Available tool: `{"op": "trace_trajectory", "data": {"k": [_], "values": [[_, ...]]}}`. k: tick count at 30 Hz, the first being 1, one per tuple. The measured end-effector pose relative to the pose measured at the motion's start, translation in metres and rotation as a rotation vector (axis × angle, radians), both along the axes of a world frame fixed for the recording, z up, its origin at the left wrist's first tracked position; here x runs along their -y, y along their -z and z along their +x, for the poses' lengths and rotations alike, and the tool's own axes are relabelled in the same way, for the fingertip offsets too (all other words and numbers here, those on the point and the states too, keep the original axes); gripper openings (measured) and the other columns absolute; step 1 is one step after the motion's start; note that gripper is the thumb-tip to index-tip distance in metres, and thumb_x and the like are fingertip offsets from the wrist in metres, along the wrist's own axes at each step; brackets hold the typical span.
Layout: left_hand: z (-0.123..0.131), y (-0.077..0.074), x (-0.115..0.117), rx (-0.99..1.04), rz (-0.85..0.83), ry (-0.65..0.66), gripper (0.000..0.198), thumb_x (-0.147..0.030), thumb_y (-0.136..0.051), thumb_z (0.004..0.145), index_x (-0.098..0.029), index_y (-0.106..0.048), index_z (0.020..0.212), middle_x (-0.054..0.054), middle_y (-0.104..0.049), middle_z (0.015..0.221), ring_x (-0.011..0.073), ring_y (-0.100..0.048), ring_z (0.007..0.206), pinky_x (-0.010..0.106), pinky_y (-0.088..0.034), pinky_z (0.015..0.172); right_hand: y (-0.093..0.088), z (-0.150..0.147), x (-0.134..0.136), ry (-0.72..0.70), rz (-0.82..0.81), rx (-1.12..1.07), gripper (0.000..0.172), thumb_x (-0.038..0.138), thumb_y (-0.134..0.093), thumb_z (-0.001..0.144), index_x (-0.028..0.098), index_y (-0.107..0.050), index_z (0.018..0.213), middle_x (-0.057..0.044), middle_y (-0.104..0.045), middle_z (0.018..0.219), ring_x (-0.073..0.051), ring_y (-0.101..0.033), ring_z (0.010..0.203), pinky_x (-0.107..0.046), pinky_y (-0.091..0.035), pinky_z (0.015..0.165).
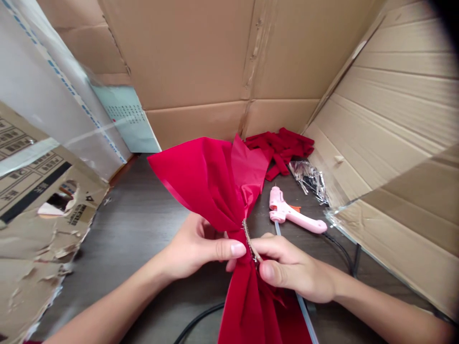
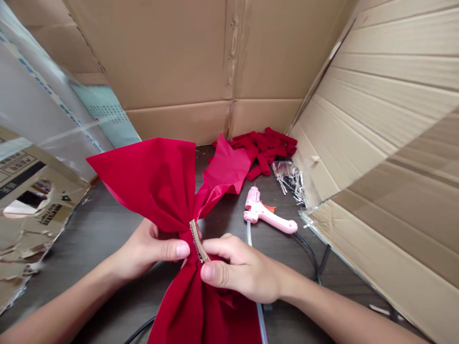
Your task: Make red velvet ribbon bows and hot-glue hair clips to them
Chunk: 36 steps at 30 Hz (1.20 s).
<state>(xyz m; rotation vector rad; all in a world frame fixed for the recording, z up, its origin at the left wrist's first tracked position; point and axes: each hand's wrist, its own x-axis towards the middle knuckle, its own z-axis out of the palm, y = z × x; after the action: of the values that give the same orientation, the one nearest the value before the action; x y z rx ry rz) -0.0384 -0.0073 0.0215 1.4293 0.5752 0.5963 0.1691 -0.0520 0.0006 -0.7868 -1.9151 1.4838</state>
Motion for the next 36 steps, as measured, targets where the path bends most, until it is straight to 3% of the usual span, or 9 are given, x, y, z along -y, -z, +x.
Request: {"op": "trace_trajectory", "data": {"k": [4, 10, 15, 19, 25, 28, 30, 33, 36], "values": [[0.0, -0.002, 0.001, -0.02, 0.039, 0.015, 0.025, -0.035, -0.075, 0.079, -0.015, -0.065, 0.066, 0.002, -0.064, 0.061, 0.014, -0.057, 0.061, 0.026, -0.044, 0.062, 0.001, 0.0, -0.001, -0.032, -0.015, 0.014, 0.069, 0.078, -0.044, 0.085, 0.013, -0.067, 0.09, -0.002, -0.056, 0.071, -0.013, -0.049, 0.066, -0.023, -0.041, 0.061], [0.003, -0.011, 0.003, -0.014, -0.061, 0.041, 0.024, -0.034, -0.079, 0.072, -0.016, -0.065, 0.066, 0.002, -0.064, 0.062, 0.0164, -0.058, 0.062, 0.027, -0.046, 0.062, 0.003, 0.0, -0.002, -0.019, -0.043, 0.019, 0.072, 0.086, -0.05, 0.073, 0.015, -0.064, 0.075, 0.001, -0.049, 0.063, -0.012, -0.045, 0.062, -0.023, -0.038, 0.059], [0.003, -0.018, 0.004, -0.052, -0.148, 0.161, 0.009, -0.024, -0.073, 0.072, -0.019, -0.066, 0.069, 0.0, -0.065, 0.07, 0.016, -0.058, 0.069, 0.027, -0.048, 0.072, 0.002, -0.004, -0.002, -0.034, -0.031, -0.1, 0.066, 0.08, -0.055, 0.076, 0.015, -0.06, 0.066, 0.004, -0.04, 0.058, -0.009, -0.035, 0.054, -0.022, -0.032, 0.053], [0.003, -0.019, 0.006, -0.074, -0.24, 0.251, 0.001, -0.021, -0.069, 0.07, -0.021, -0.068, 0.07, -0.002, -0.065, 0.075, 0.0168, -0.059, 0.077, 0.027, -0.048, 0.076, 0.0, -0.007, -0.001, -0.012, -0.027, -0.141, 0.064, 0.078, -0.055, 0.077, 0.015, -0.059, 0.065, 0.003, -0.044, 0.06, -0.01, -0.038, 0.057, -0.022, -0.034, 0.055], [0.003, -0.011, 0.004, 0.009, -0.233, 0.249, 0.018, -0.037, -0.076, 0.072, -0.02, -0.071, 0.071, 0.001, -0.068, 0.077, 0.0208, -0.065, 0.085, 0.034, -0.047, 0.092, 0.002, -0.002, -0.002, -0.039, -0.024, -0.045, 0.065, 0.078, -0.051, 0.08, 0.016, -0.061, 0.065, 0.001, -0.045, 0.064, -0.012, -0.041, 0.061, -0.024, -0.041, 0.061], [0.002, -0.004, 0.003, 0.044, -0.3, 0.261, 0.031, -0.045, -0.082, 0.067, -0.021, -0.072, 0.084, 0.001, -0.067, 0.074, 0.0209, -0.064, 0.082, 0.035, -0.049, 0.087, 0.003, -0.002, -0.002, 0.01, -0.017, -0.044, 0.066, 0.081, -0.053, 0.076, 0.017, -0.063, 0.066, 0.0, -0.046, 0.067, -0.014, -0.044, 0.066, -0.025, -0.045, 0.068], [0.0, 0.001, 0.002, 0.103, -0.348, 0.229, 0.039, -0.045, -0.086, 0.063, -0.021, -0.072, 0.089, 0.002, -0.066, 0.074, 0.0186, -0.062, 0.075, 0.031, -0.049, 0.078, 0.004, -0.003, -0.003, 0.039, -0.018, -0.064, 0.066, 0.082, -0.059, 0.069, 0.016, -0.065, 0.07, -0.001, -0.051, 0.072, -0.015, -0.048, 0.072, -0.026, -0.047, 0.072], [-0.003, 0.006, -0.003, 0.299, -0.33, 0.052, 0.039, -0.041, -0.089, 0.061, -0.019, -0.072, 0.088, 0.001, -0.062, 0.077, 0.0118, -0.056, 0.068, 0.023, -0.046, 0.067, 0.007, -0.005, -0.006, 0.046, -0.101, -0.043, 0.066, 0.075, -0.071, 0.065, 0.015, -0.071, 0.093, -0.003, -0.063, 0.088, -0.02, -0.056, 0.086, -0.03, -0.047, 0.084], [-0.005, 0.002, -0.011, 0.488, -0.254, -0.101, 0.038, -0.042, -0.088, 0.064, -0.018, -0.071, 0.088, 0.002, -0.058, 0.086, 0.0124, -0.056, 0.08, 0.022, -0.049, 0.072, 0.007, -0.005, -0.009, 0.007, -0.154, -0.006, 0.062, 0.062, -0.077, 0.07, 0.016, -0.069, 0.111, -0.004, -0.068, 0.101, -0.023, -0.06, 0.097, -0.032, -0.047, 0.089]]}}
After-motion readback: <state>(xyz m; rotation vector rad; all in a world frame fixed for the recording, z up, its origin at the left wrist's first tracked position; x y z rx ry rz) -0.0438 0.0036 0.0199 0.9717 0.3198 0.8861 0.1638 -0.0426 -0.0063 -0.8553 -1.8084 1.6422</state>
